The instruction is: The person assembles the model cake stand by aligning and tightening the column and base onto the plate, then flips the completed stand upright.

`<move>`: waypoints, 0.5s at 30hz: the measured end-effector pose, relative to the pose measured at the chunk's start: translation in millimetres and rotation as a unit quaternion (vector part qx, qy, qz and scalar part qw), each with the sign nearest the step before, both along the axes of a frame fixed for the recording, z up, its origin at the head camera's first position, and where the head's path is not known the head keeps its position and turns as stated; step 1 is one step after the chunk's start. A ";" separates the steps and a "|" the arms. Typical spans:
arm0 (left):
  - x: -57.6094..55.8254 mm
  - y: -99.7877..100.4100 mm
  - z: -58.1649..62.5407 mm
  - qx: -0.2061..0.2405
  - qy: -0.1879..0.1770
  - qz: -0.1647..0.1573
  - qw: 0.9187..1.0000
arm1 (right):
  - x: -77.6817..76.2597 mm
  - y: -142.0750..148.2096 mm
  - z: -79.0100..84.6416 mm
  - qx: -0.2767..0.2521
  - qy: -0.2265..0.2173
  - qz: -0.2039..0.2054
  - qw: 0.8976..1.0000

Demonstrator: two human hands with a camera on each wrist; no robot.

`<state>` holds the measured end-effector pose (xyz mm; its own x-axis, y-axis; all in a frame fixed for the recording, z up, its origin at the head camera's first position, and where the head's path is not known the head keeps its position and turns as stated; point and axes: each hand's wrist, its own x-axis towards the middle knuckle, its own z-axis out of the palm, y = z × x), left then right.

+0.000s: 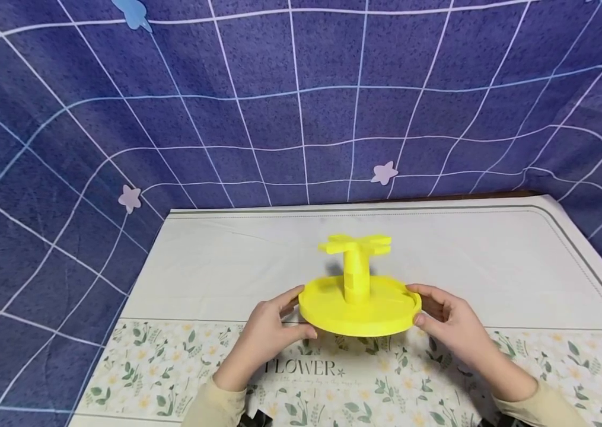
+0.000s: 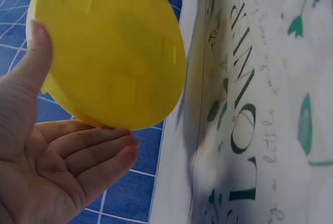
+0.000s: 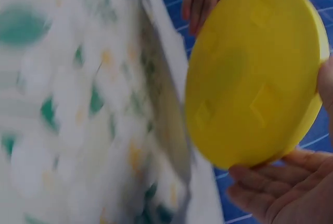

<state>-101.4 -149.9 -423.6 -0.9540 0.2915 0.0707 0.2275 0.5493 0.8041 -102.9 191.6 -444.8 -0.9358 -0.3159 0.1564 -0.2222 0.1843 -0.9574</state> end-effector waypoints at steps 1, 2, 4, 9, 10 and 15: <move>1.4 0.8 0.7 -0.005 0.009 0.007 1.000 | 1.9 -1.3 2.5 0.006 0.002 -0.001 1.000; 2.8 1.9 1.4 -0.016 0.021 0.016 1.000 | 3.6 -2.1 4.7 0.012 0.004 0.000 1.000; 5.2 4.4 2.8 -0.044 0.054 0.038 0.997 | 6.5 -3.0 8.6 0.026 0.012 0.005 1.000; 9.3 7.8 5.2 -0.096 0.112 0.081 0.986 | 10.2 -4.8 9.8 0.102 0.087 -0.028 0.991; 9.5 7.8 5.3 -0.101 0.118 0.084 0.984 | 10.4 -5.4 9.3 0.119 0.110 -0.041 0.986; 9.1 8.5 6.2 -0.109 0.151 0.092 0.978 | 8.1 -5.8 8.0 0.195 0.243 -0.116 0.943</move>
